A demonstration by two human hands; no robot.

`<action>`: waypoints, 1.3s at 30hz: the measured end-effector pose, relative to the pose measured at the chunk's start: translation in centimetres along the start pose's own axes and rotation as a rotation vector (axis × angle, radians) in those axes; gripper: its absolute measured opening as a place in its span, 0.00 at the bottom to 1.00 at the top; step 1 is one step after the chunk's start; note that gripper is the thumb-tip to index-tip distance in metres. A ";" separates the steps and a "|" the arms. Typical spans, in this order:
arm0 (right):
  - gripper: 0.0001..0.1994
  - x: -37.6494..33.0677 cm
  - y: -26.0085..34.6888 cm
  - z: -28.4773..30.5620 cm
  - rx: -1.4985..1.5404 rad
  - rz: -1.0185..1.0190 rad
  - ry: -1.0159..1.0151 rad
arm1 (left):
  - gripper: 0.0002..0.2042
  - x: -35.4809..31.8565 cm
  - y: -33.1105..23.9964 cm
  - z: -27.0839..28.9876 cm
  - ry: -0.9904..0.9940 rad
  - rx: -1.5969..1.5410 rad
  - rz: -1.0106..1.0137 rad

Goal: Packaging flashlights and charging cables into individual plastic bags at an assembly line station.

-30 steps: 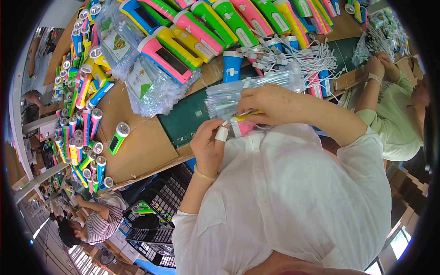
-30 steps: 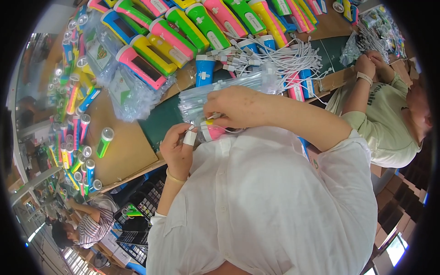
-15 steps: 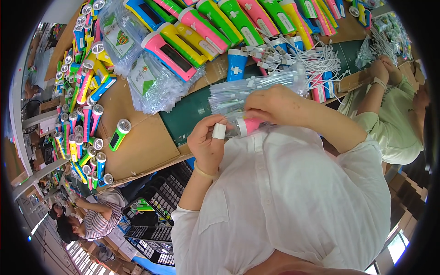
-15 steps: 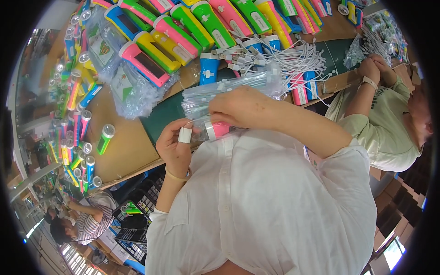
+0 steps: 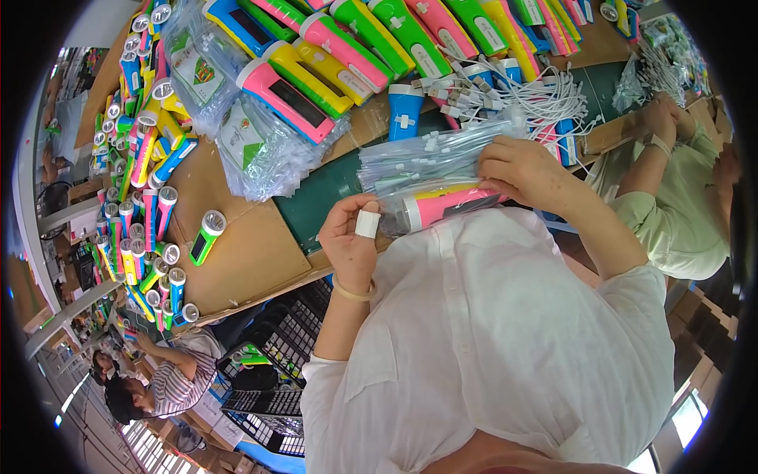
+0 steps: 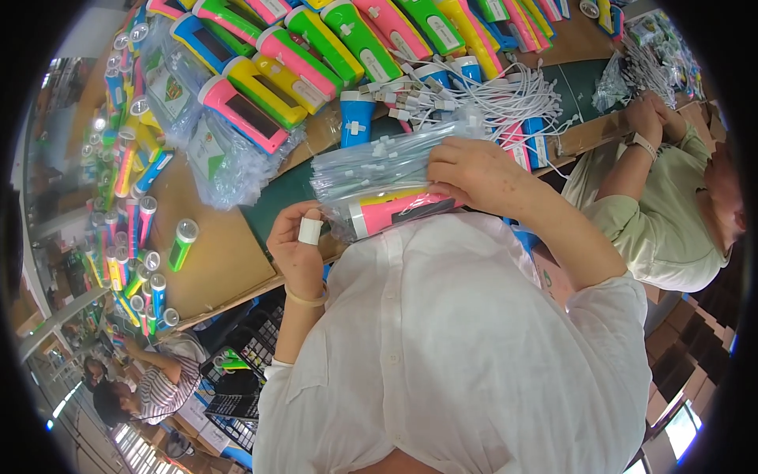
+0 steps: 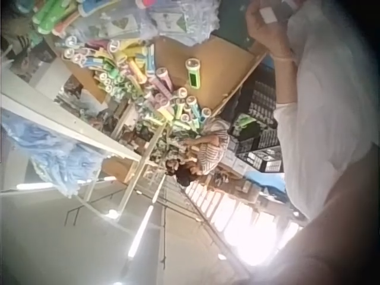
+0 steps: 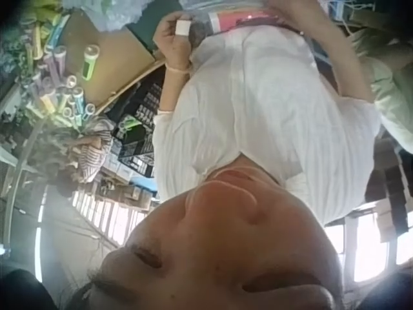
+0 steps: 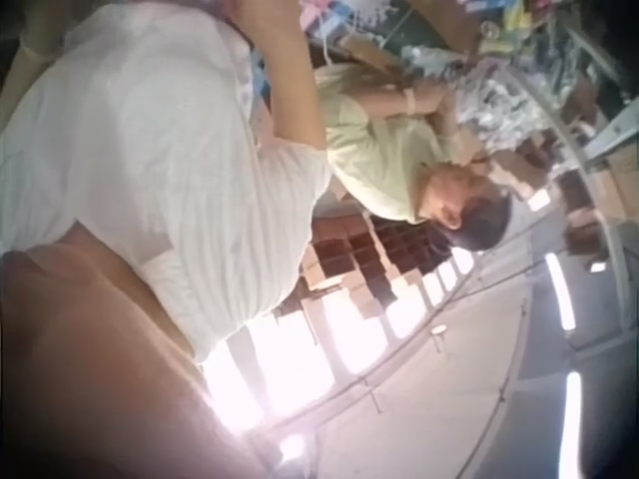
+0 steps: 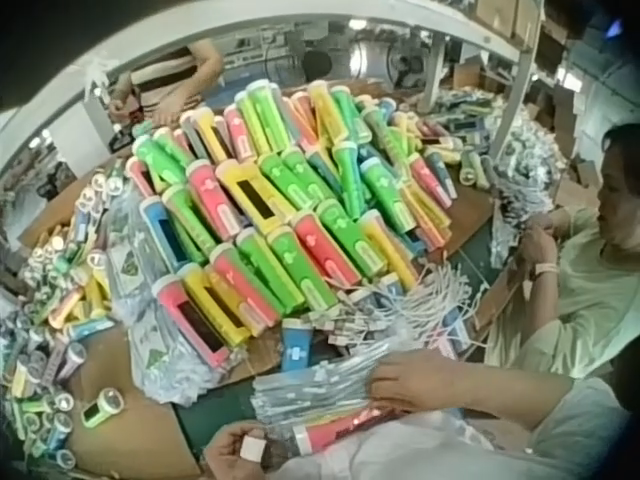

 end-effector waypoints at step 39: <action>0.13 4.9 3.7 -0.2 0.246 0.204 0.101 | 0.07 0.5 -0.3 -7.0 0.348 0.602 -0.224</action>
Point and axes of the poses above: each hand's wrist, its own x-axis towards the middle knuckle, its own z-axis out of the back of the hand, y = z × x, the point moved 9 cm from there along x, towards the middle knuckle, and after that the axes turned 4 degrees about -z, right-handed, at the moved point
